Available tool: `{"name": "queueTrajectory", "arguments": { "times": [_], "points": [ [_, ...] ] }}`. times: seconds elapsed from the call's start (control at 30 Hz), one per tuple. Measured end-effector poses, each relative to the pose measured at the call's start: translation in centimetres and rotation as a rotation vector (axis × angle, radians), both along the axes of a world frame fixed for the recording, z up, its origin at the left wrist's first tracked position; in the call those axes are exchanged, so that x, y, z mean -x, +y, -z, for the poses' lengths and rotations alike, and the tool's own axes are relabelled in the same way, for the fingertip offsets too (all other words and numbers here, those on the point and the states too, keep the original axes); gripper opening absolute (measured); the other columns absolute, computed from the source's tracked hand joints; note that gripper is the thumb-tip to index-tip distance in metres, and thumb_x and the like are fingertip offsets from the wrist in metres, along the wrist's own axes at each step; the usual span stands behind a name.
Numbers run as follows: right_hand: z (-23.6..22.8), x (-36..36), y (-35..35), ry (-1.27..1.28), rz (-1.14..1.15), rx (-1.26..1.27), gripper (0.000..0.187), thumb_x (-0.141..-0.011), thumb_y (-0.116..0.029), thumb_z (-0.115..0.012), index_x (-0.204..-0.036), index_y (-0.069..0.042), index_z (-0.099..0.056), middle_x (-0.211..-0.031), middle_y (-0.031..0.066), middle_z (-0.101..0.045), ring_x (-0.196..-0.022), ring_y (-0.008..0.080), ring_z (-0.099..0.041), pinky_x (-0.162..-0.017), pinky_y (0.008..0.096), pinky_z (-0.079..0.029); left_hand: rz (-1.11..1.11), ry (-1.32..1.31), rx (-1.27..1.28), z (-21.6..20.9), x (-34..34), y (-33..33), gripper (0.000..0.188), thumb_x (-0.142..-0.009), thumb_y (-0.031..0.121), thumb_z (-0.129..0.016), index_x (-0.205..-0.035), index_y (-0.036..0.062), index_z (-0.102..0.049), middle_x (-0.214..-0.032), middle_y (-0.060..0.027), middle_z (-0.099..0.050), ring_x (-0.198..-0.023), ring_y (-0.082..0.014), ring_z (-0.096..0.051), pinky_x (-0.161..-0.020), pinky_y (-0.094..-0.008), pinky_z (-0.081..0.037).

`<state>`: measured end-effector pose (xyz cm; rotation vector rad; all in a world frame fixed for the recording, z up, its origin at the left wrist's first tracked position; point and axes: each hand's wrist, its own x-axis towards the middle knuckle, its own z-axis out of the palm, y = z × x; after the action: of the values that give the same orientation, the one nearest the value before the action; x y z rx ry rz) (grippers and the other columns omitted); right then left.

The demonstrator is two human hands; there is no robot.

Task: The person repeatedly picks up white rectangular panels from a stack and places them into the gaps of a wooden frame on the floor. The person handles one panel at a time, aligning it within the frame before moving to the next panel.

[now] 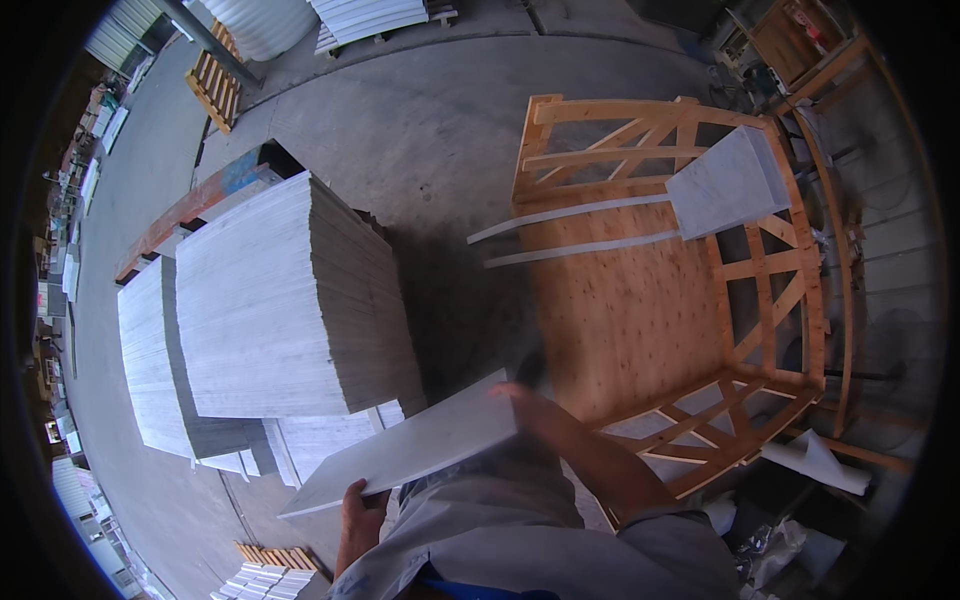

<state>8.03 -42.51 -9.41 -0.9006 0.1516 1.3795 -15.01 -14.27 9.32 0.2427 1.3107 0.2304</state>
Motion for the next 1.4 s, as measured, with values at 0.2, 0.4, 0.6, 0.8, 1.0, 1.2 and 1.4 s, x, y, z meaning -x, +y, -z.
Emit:
{"name": "queueTrajectory", "arguments": {
  "times": [0.2, 0.4, 0.6, 0.8, 1.0, 1.2, 1.4],
  "points": [
    [-12.1, -7.7, -8.8, 0.401, 0.136, 0.199, 0.022, -0.079, -0.015, -0.051, -0.091, 0.002, -0.059, -0.087, 0.0123, -0.062, -0.081, 0.0233, -0.061, -0.074, 0.0348, -0.049, 0.094, -0.019, 0.307, -0.8, -3.2, -5.9, 0.041, -0.09, 0.015, -0.045, -0.127, -0.0013, -0.038, -0.131, -0.0184, -0.043, -0.122, -0.0322, -0.042, -0.106, -0.042, -0.034],
    [-20.8, -10.7, -15.6, 0.34, 0.311, 0.254, 0.024, -0.078, -0.016, -0.052, -0.094, 0.002, -0.056, -0.092, 0.0153, -0.059, -0.088, 0.0266, -0.059, -0.08, 0.0376, -0.048, 0.309, -0.015, 0.336, -0.4, -8.3, -11.4, 0.044, -0.089, 0.017, -0.049, -0.128, -0.0012, -0.036, -0.128, -0.0209, -0.042, -0.118, -0.0344, -0.043, -0.102, -0.0429, -0.038],
    [-27.9, -11.2, -20.3, 0.256, 0.494, 0.464, 0.028, -0.081, -0.016, -0.051, -0.102, 0.002, -0.055, -0.098, 0.0158, -0.058, -0.096, 0.0281, -0.058, -0.089, 0.0394, -0.046, 0.644, -0.064, 0.282, 3.2, -12.4, -14.2, 0.044, -0.089, 0.018, -0.05, -0.126, -0.0014, -0.037, -0.127, -0.02, -0.042, -0.118, -0.0337, -0.043, -0.104, -0.0433, -0.036],
    [-28.6, -10.4, -22.7, -0.406, 0.35, 0.472, 0.029, -0.075, 0.001, -0.065, -0.103, 0.001, -0.053, -0.103, 0.0151, -0.062, -0.098, 0.0201, -0.06, -0.087, 0.0308, -0.046, 0.556, 0.032, 0.473, 4.4, -20.0, -16.9, 0.047, -0.088, 0.019, -0.051, -0.128, -0.0011, -0.037, -0.133, -0.0178, -0.041, -0.122, -0.0315, -0.042, -0.104, -0.0431, -0.035],
    [-26.5, -11.9, -20.9, -0.574, 0.461, 0.394, 0.028, -0.075, -0.002, -0.068, -0.097, 0.004, -0.053, -0.096, 0.0164, -0.062, -0.092, 0.0197, -0.061, -0.082, 0.0333, -0.048, 0.728, 0.03, 0.255, 7.7, -28.8, -17.2, 0.05, -0.08, 0.024, -0.064, -0.123, 0.0034, -0.048, -0.122, -0.0171, -0.054, -0.111, -0.0288, -0.054, -0.095, -0.0386, -0.043],
    [-22.2, -16.1, -18.0, 0.221, 0.943, 0.419, 0.022, -0.081, -0.005, -0.055, -0.103, -0.003, -0.055, -0.091, 0.0105, -0.061, -0.082, 0.0245, -0.061, -0.073, 0.0384, -0.053, 1.053, -0.153, 0.059, 12.5, -38.3, -16.8, 0.047, -0.076, 0.024, -0.069, -0.115, 0.0032, -0.054, -0.111, -0.017, -0.06, -0.103, -0.029, -0.059, -0.09, -0.0367, -0.047],
    [-21.7, -20.6, -15.2, -0.985, 0.409, 0.859, 0.043, -0.075, -0.021, -0.072, -0.106, 0.005, -0.055, -0.098, 0.0166, -0.062, -0.094, 0.024, -0.058, -0.084, 0.0376, -0.046, 1.506, -0.364, -0.243, 10.1, -47.2, -18.5, 0.036, -0.083, 0.016, -0.061, -0.114, -0.0005, -0.053, -0.111, -0.0154, -0.06, -0.103, -0.0257, -0.059, -0.089, -0.0383, -0.047]
  ]
}}
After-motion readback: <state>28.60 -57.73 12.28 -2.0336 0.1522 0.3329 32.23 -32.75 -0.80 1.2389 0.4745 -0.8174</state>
